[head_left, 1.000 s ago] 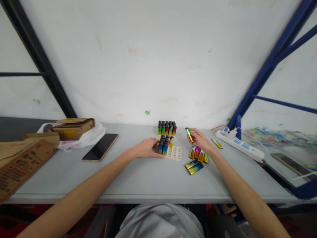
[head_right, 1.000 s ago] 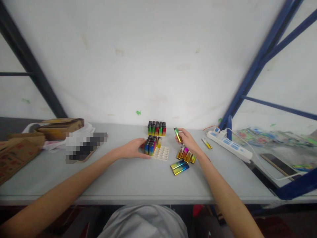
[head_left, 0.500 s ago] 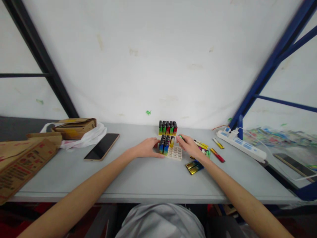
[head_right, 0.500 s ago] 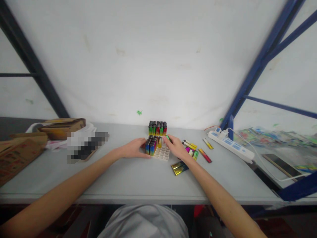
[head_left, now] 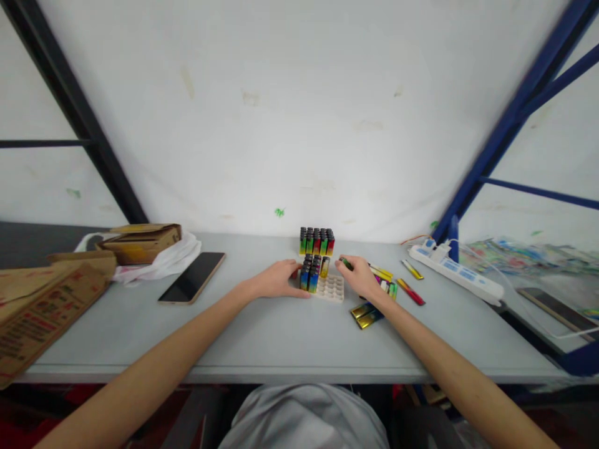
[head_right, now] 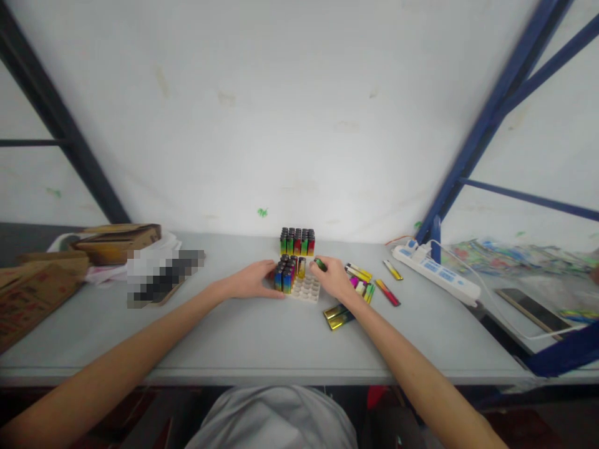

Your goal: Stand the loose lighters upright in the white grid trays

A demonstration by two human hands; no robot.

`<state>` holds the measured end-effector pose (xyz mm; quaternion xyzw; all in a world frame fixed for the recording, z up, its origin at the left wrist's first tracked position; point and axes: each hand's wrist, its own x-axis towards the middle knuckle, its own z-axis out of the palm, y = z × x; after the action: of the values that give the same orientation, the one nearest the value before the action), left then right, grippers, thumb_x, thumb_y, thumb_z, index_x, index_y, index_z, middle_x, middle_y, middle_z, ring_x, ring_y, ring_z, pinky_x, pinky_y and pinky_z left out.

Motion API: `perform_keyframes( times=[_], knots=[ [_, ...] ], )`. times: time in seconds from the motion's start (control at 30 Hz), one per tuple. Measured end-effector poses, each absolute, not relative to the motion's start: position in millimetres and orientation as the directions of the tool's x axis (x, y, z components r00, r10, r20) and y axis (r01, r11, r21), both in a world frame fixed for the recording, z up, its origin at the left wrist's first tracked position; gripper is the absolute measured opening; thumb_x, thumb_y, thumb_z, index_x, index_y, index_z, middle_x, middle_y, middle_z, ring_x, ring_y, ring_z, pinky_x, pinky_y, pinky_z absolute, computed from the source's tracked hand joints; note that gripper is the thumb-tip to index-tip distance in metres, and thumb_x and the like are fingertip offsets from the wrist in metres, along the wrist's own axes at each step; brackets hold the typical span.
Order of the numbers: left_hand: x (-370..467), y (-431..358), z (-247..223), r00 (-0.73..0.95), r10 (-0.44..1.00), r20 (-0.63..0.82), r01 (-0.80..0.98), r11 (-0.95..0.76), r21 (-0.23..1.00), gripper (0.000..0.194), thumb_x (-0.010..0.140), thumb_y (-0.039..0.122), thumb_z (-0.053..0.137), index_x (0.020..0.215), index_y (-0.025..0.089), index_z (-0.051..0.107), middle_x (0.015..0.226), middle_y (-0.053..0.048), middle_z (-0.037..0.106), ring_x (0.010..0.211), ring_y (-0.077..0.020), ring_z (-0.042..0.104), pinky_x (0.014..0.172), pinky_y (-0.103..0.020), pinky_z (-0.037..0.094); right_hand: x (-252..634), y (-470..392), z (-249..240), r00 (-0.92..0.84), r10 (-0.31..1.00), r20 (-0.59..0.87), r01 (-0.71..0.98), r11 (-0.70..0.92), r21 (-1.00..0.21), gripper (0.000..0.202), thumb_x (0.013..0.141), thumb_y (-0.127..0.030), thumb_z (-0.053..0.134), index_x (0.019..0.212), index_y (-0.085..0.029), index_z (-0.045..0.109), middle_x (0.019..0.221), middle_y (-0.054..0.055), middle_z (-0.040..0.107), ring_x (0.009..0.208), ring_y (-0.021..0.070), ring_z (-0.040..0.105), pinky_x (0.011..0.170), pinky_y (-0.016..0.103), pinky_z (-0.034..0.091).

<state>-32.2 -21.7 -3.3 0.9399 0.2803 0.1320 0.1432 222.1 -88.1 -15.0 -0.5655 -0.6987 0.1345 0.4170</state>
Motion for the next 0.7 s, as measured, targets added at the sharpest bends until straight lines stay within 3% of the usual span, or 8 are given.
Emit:
perform_keyframes(
  times=[0.17, 0.4, 0.57, 0.7],
  knots=[
    [-33, -21, -3, 0.804, 0.572, 0.161, 0.498, -0.797, 0.343, 0.063, 0.073, 0.073, 0.069, 0.097, 0.015, 0.066, 0.094, -0.009, 0.067, 0.082, -0.0259, 0.062, 0.072, -0.033, 0.046, 223, -90, -10, -0.024, 0.886, 0.462, 0.685, 0.352, -0.638, 0.042, 0.095, -0.052, 0.045, 0.066, -0.021, 0.039, 0.063, -0.004, 0.037, 0.063, 0.0129, 0.037, 0.060, 0.027, 0.027],
    [-33, -23, -2, 0.795, 0.585, 0.161, 0.511, -0.789, 0.342, 0.066, 0.072, 0.075, 0.069, 0.100, 0.015, 0.067, 0.094, -0.008, 0.069, 0.082, -0.0263, 0.062, 0.073, -0.033, 0.046, 226, -92, -3, 0.052, 0.881, 0.470, 0.732, 0.287, -0.618, 0.027, 0.085, -0.038, 0.043, 0.064, -0.021, 0.042, 0.061, -0.003, 0.036, 0.062, 0.0138, 0.039, 0.060, 0.027, 0.027],
    [-33, -23, -2, 0.790, 0.593, 0.153, 0.522, -0.783, 0.338, 0.067, 0.071, 0.076, 0.069, 0.098, 0.015, 0.067, 0.096, -0.010, 0.069, 0.084, -0.0272, 0.063, 0.073, -0.034, 0.047, 224, -94, -1, 0.028, 0.886, 0.463, 0.739, 0.293, -0.606, 0.041, 0.093, -0.050, 0.043, 0.063, -0.022, 0.039, 0.059, -0.003, 0.039, 0.061, 0.0141, 0.039, 0.060, 0.028, 0.028],
    [-33, -24, -1, 0.791, 0.595, 0.143, 0.518, -0.776, 0.360, 0.065, 0.071, 0.074, 0.070, 0.100, 0.015, 0.066, 0.095, -0.009, 0.069, 0.081, -0.0255, 0.062, 0.072, -0.033, 0.046, 224, -96, -1, -0.030, 0.889, 0.457, 0.735, 0.329, -0.592, 0.042, 0.098, -0.055, 0.044, 0.075, -0.022, 0.049, 0.065, -0.003, 0.050, 0.063, 0.0146, 0.044, 0.062, 0.027, 0.033]
  ],
)
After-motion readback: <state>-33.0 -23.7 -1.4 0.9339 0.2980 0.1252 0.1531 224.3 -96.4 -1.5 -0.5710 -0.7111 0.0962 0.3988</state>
